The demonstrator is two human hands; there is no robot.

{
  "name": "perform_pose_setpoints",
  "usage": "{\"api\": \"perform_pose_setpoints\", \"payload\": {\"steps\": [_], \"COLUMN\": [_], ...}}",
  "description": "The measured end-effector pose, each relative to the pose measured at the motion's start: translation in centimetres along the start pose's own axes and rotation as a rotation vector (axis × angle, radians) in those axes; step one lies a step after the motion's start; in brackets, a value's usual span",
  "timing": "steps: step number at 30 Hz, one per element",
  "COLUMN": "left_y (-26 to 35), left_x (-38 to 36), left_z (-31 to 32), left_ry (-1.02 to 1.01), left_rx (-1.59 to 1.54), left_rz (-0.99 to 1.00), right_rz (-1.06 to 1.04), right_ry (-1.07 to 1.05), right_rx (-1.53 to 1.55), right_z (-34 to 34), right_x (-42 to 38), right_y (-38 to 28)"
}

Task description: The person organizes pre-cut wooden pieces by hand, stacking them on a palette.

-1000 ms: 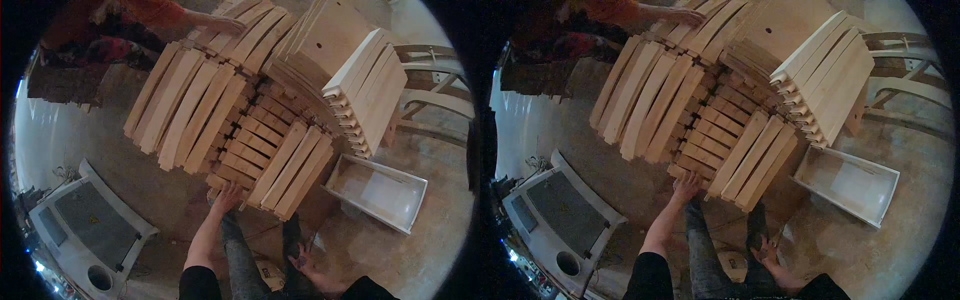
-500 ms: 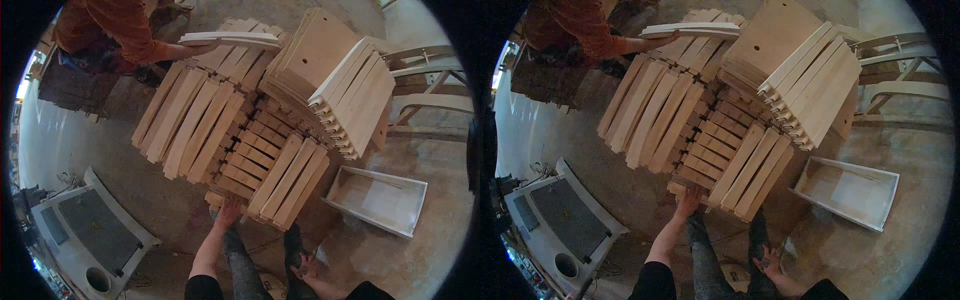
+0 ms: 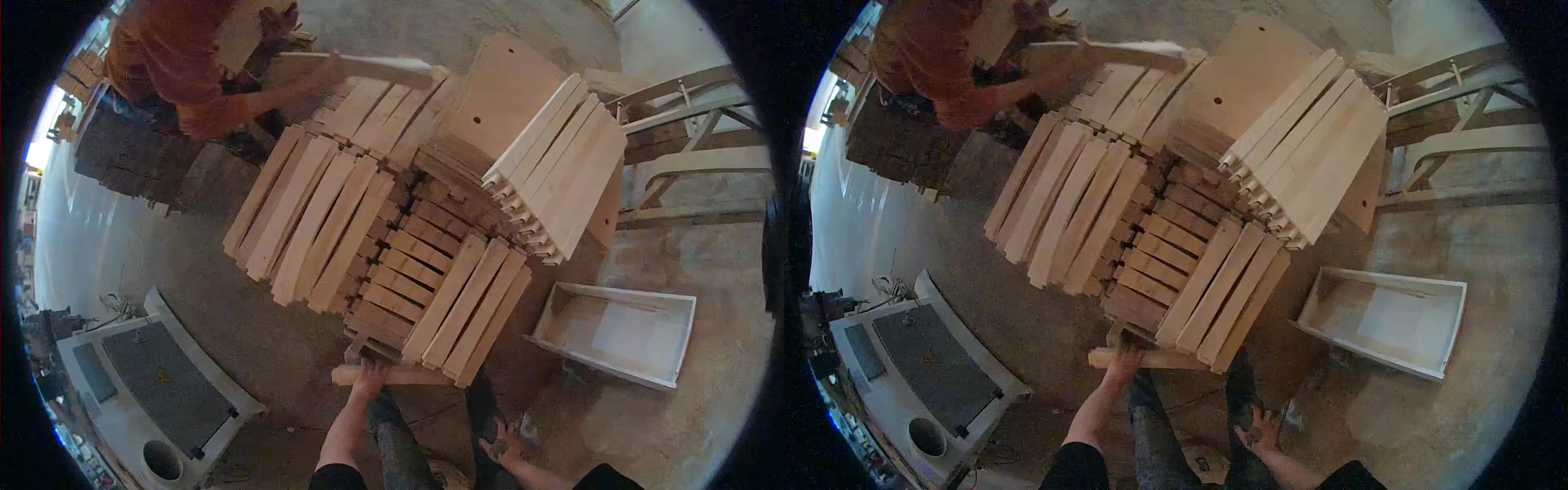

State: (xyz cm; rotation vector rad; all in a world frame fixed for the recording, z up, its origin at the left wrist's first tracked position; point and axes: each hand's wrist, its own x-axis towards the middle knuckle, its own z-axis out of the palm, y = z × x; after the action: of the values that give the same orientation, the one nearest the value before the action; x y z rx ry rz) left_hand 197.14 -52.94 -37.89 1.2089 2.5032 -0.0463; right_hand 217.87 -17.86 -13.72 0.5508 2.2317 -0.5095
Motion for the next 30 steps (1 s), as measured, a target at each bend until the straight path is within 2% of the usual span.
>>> {"api": "perform_pose_setpoints", "payload": {"steps": [3,6,9,12,15,18,21,24,27,30], "left_y": [2.8,5.4,7.6,8.5,8.1,7.6,7.5,8.9,11.5,14.7], "left_x": [-2.4,-4.6,-7.1,-9.5,-12.0,-13.4,-14.7,-11.1,-3.8,6.7], "left_z": [-3.1,-3.5,-6.1,-7.8,-10.1,-14.6,-18.5,-28.9,-35.2,-39.0], "left_ry": [-0.296,-0.316,-0.213,-0.274,-0.390,-0.434,-0.293,-0.290,-0.304,-0.144], "left_rx": [-0.246,-0.456,-0.513,-0.429,-0.438,-0.512,-0.561,-0.663,-0.797,-1.128], "left_rz": [-0.116,-0.220,-0.288,-0.265,-0.217,-0.234,-0.199,-0.220,-0.291,-0.340], "right_rz": [0.194,0.221,0.199,0.178,0.246,0.245,0.191,0.245,0.209,0.058], "right_ry": [-0.104,-0.149,-0.139,-0.094,-0.213,-0.250,-0.084,-0.156,0.123,0.215], "right_rx": [-0.139,-0.086,-0.122,-0.162,-0.010,0.013,0.038,0.191,0.265,0.848], "right_z": [-0.2,-0.2,-1.5,-1.0,-2.5,-4.2,-3.2,-7.2,-4.7,-9.9], "right_x": [0.3,0.5,0.5,0.6,0.7,1.0,0.8,0.9,1.8,3.2], "right_y": [-0.7,-0.1,-0.5,1.1,1.6,2.2,4.5,4.4,5.7,3.3]}}
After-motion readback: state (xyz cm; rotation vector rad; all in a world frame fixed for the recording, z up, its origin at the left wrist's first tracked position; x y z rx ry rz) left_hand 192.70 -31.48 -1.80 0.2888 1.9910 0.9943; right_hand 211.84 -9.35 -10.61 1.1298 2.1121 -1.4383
